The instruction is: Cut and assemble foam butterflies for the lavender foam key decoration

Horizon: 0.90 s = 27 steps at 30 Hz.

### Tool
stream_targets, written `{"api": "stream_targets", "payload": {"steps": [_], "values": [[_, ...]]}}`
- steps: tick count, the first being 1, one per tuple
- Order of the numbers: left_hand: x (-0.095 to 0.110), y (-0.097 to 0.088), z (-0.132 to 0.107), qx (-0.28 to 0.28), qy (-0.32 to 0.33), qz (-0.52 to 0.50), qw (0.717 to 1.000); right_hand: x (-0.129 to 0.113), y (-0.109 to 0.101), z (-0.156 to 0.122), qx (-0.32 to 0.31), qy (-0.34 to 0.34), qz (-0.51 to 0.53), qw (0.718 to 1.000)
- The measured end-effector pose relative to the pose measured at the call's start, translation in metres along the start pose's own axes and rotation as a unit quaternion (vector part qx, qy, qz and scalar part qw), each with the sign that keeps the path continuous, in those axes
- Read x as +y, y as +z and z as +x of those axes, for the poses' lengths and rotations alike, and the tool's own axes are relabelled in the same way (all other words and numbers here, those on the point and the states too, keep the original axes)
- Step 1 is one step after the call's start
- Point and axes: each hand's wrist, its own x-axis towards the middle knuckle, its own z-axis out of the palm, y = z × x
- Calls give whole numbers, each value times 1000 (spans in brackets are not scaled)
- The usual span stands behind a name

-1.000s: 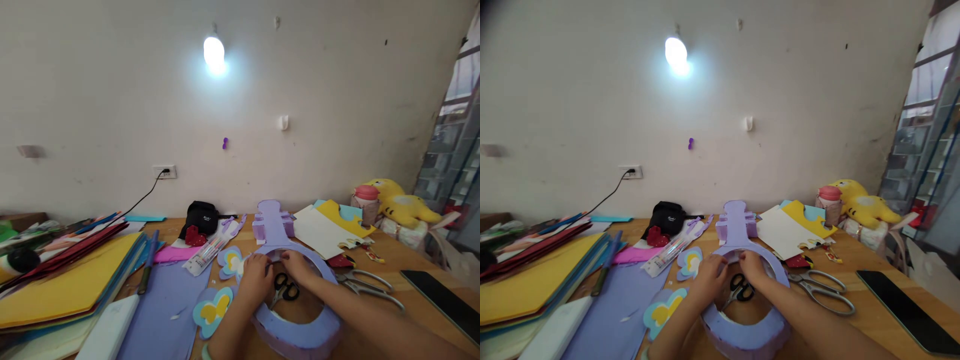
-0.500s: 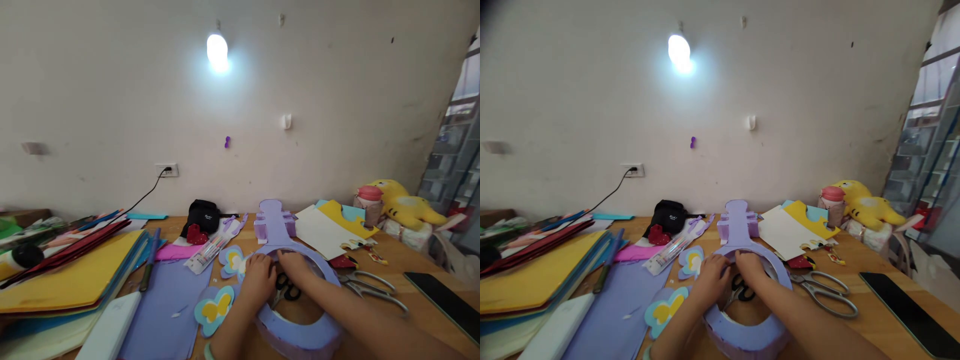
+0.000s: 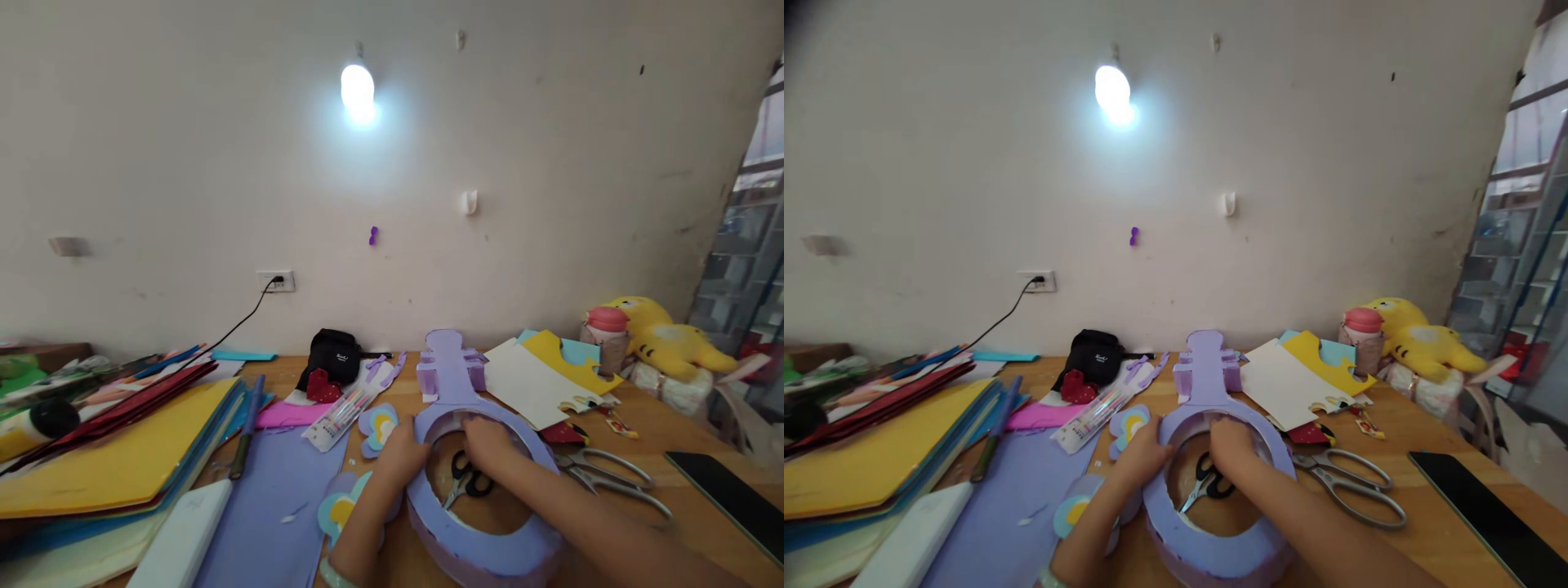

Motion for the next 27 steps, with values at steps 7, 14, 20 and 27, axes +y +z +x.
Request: {"api": "stream_targets", "payload": {"steps": [7,14,20,27], "values": [[13,-19,-10,82,70,-16,994,5,-21,-14,37,-17,19,999],[11,-30,-12,243,149,-61,956,2,-52,-10,136,-30,76,987],[-1,-25,-11,355,159,-115,914,-9,-83,-8,176,-62,109,976],[7,-24,-17,378,116,-167,903,-19,-89,-5,154,-92,139,974]]}}
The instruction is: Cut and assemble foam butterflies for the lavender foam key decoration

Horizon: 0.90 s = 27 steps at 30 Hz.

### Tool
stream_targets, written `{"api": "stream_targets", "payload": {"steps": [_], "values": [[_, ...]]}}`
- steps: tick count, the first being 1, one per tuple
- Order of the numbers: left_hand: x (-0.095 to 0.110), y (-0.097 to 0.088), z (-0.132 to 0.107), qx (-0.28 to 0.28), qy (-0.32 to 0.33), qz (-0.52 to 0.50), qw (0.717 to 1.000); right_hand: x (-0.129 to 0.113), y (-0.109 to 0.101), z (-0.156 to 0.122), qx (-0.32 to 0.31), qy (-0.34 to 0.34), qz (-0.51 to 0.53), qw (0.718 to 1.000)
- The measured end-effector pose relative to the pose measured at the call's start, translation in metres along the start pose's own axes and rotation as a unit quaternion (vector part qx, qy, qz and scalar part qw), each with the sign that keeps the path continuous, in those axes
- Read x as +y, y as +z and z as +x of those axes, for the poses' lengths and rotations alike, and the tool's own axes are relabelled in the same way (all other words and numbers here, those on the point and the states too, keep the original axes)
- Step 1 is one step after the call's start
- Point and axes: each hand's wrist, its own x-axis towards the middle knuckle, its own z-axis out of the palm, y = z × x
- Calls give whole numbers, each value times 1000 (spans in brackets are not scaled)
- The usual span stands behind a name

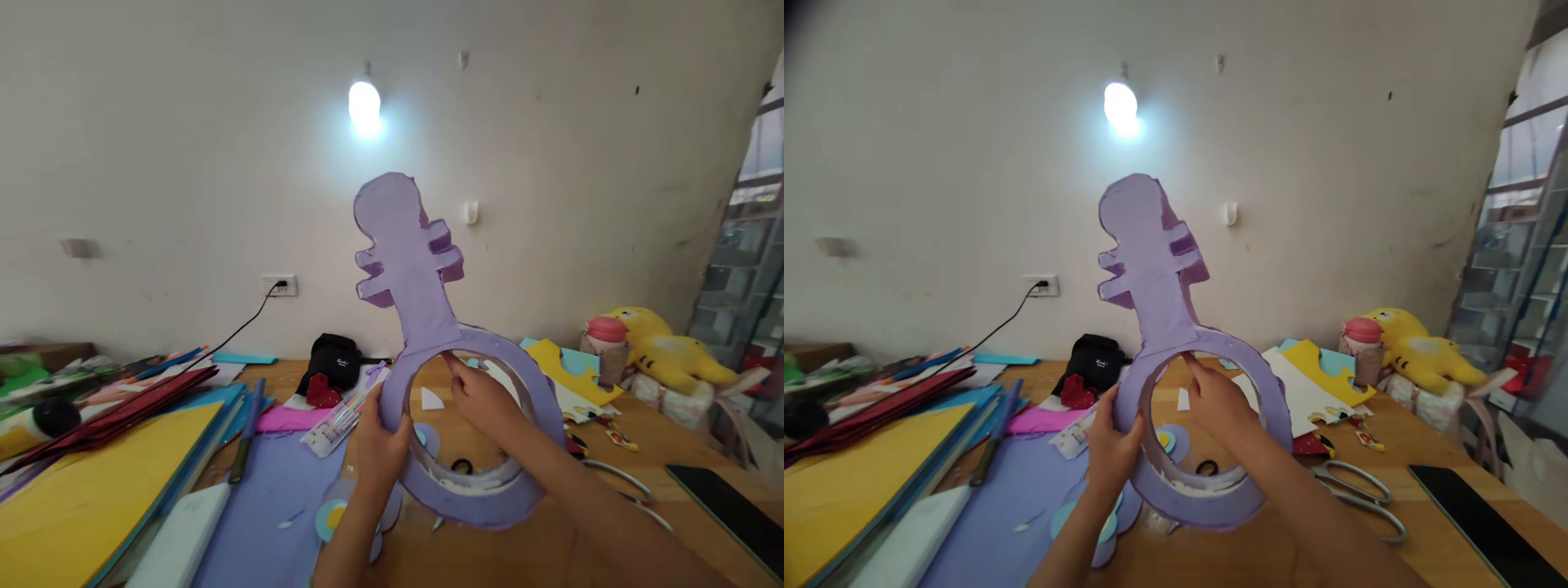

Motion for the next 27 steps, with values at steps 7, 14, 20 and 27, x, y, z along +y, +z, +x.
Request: {"api": "stream_targets", "payload": {"steps": [7,14,20,27], "values": [[-3,8,0,-8,-21,-21,1000,0,10,4,-9,13,-56,998],[7,2,8,-115,-87,19,989,17,17,-6,-18,11,139,990],[3,3,10,-185,-132,77,971,38,18,-19,-78,33,356,930],[-2,8,7,-118,-46,132,983,33,3,-34,-90,-23,379,921]]}}
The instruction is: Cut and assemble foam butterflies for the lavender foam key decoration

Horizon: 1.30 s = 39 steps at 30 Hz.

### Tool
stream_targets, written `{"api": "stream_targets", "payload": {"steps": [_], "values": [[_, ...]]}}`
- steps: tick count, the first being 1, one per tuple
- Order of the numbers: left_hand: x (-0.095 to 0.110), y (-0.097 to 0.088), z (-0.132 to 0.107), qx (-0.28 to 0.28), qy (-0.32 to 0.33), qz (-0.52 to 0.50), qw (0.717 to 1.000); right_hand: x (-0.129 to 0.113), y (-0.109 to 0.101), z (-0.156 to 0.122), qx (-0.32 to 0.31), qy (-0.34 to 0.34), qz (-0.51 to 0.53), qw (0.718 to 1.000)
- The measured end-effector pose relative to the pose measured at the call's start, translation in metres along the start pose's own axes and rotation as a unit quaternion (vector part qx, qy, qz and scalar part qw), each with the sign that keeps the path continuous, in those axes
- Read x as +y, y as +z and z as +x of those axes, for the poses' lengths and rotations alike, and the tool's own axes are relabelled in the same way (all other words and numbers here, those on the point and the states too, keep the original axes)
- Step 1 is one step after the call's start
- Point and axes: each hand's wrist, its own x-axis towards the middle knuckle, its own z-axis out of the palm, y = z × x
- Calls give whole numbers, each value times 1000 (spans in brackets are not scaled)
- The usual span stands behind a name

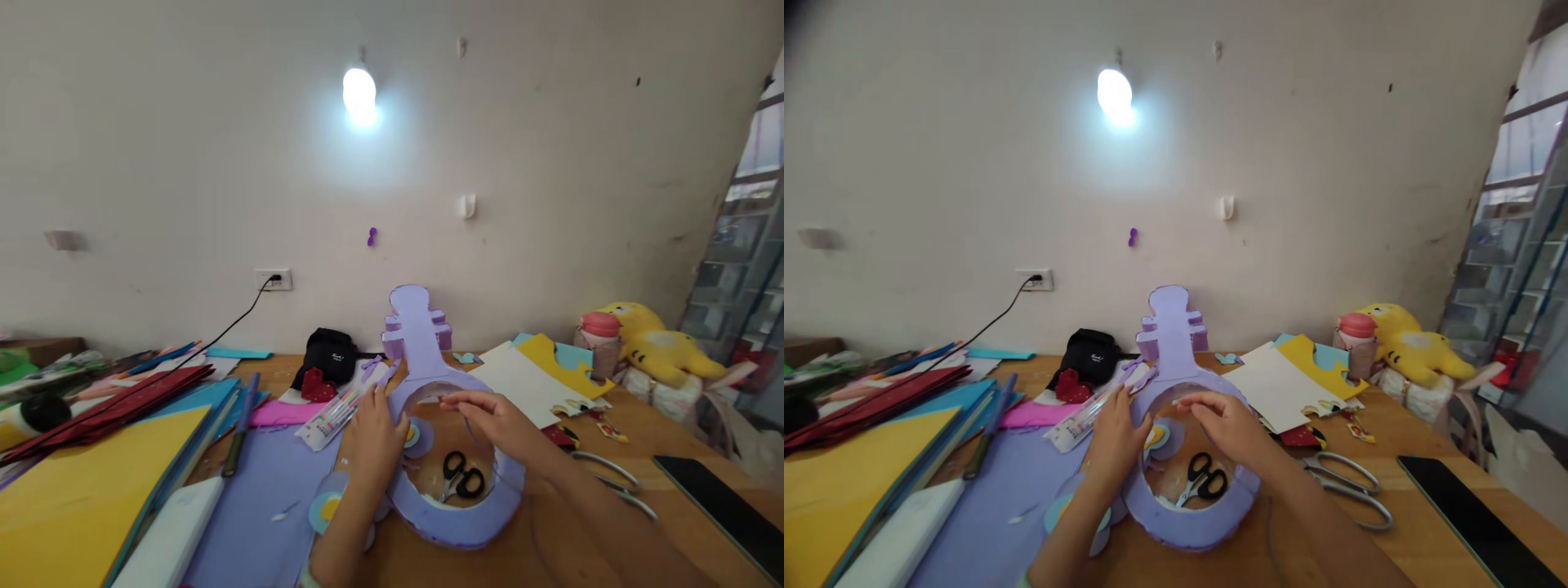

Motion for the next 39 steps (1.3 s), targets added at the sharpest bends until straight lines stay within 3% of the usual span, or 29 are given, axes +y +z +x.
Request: {"api": "stream_targets", "payload": {"steps": [2,4,6,9,11,12,15,17,19,22,25,28,33,39], "values": [[4,3,-5,10,60,-104,993,-6,5,-5,14,-27,-31,999],[13,7,-15,-71,75,-269,957,-13,12,-10,19,-62,-65,996],[23,11,-26,-183,30,-420,888,-19,18,-14,9,-98,-90,991],[36,14,-37,-330,-63,-521,785,-26,22,-14,7,-112,-108,988],[37,13,-36,-387,-106,-538,741,-23,18,-11,33,-102,-114,988],[36,11,-34,-392,-117,-544,732,-18,15,-9,51,-94,-121,987],[29,4,-22,-344,-144,-547,749,4,7,-3,66,-35,-207,975],[23,2,-15,-318,-186,-520,771,20,8,-3,-35,29,-327,944],[18,2,-10,-309,-232,-477,790,33,14,-6,-178,69,-419,888],[13,5,-7,-289,-237,-425,824,41,30,-11,-221,62,-454,861],[8,9,-6,-281,-203,-399,849,41,41,-12,-184,14,-448,875],[3,12,-4,-292,-180,-402,849,47,43,-13,-161,-28,-407,899],[-2,18,-1,-277,-168,-395,860,68,41,-13,-120,-22,-379,917],[-4,25,0,-229,-206,-418,855,79,39,-11,-99,-6,-353,930]]}}
